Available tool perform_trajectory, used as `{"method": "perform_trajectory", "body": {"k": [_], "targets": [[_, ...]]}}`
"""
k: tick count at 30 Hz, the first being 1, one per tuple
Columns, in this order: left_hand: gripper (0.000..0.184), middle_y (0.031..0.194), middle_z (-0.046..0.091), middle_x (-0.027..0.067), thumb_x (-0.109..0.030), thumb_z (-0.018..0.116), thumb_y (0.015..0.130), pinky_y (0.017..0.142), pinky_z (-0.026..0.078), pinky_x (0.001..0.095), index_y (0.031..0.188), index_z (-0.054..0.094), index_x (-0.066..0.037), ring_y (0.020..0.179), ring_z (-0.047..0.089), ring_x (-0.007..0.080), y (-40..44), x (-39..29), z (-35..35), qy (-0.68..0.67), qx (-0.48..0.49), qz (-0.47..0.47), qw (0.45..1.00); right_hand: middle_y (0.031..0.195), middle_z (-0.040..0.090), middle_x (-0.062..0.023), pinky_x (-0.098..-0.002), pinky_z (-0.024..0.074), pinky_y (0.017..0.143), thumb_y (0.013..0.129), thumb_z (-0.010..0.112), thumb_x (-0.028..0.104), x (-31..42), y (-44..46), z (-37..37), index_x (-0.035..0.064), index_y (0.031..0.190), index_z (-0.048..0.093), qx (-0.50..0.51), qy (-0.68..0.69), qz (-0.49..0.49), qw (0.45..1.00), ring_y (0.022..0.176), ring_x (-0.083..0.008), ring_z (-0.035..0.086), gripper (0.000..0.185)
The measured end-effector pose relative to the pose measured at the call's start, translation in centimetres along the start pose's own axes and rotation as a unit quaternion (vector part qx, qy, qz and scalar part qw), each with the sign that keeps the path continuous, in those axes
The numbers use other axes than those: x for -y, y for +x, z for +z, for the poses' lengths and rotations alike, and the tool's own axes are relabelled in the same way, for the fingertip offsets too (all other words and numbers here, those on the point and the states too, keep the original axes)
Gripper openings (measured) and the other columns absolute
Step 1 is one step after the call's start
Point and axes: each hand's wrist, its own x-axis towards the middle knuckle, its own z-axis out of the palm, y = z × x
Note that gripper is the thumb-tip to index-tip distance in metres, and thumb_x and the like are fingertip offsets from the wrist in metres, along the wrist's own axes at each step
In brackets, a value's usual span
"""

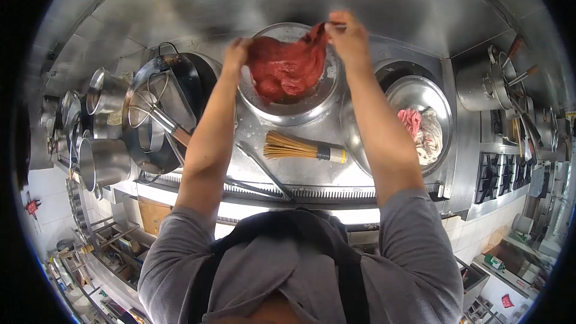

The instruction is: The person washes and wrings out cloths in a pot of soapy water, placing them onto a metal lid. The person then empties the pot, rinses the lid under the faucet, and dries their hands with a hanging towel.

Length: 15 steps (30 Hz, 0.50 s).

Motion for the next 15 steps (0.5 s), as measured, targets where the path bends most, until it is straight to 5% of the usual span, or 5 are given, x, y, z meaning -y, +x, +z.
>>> {"method": "perform_trajectory", "body": {"k": [4,5,10,13,15], "targets": [[0.044,0.112,0.063,0.0233,-0.024,0.059,0.076,0.093,0.047,0.0441,0.115,0.061,-0.003,0.106,0.06,0.0391,-0.7,8.1,5.2,0.419,0.156,0.126,0.886,0.101,0.066,-0.0129,-0.0366,0.0514,0.081,0.081,0.068,0.016,-5.7,-3.5,2.6,0.0038,0.108,0.063,0.077,-0.191,-0.052,0.977,0.09,-0.0258,0.066,0.03],[0.043,0.118,0.059,0.0261,-0.021,0.051,0.082,0.094,0.046,0.0458,0.12,0.056,-0.002,0.107,0.06,0.0403,-2.7,6.8,5.8,0.415,0.183,0.043,0.89,0.102,0.065,-0.0139,-0.0373,0.0508,0.082,0.081,0.068,0.016,-6.0,-4.9,3.1,0.0039,0.107,0.063,0.113,-0.217,-0.04,0.969,0.092,-0.0271,0.065,0.03],[0.041,0.12,0.057,0.0281,-0.019,0.041,0.09,0.092,0.047,0.0464,0.125,0.051,0.0,0.107,0.06,0.0397,-1.6,14.6,9.5,0.439,0.209,0.004,0.874,0.103,0.064,-0.015,-0.0386,0.05,0.08,0.081,0.066,0.018,-11.3,-9.5,4.0,0.004,0.108,0.063,0.18,-0.291,-0.103,0.934,0.09,-0.0323,0.064,0.03],[0.041,0.116,0.06,0.0261,-0.02,0.047,0.088,0.091,0.048,0.0455,0.124,0.053,-0.002,0.105,0.061,0.0399,-1.1,14.2,9.4,0.466,0.207,0.125,0.851,0.112,0.061,-0.016,-0.0411,0.0478,0.087,0.082,0.065,0.019,-11.9,-10.3,3.5,0.0054,0.11,0.063,0.2,-0.32,-0.081,0.923,0.102,-0.0346,0.059,0.031],[0.042,0.111,0.063,0.0248,-0.024,0.053,0.087,0.089,0.049,0.0436,0.124,0.055,-0.005,0.103,0.061,0.0396,-1.3,9.9,7.5,0.572,0.298,0.122,0.755,0.117,0.059,-0.0161,-0.0425,0.0459,0.093,0.082,0.064,0.021,-11.6,-10.0,3.0,0.0068,0.111,0.062,0.195,-0.344,-0.078,0.915,0.11,-0.0355,0.055,0.032]]}}
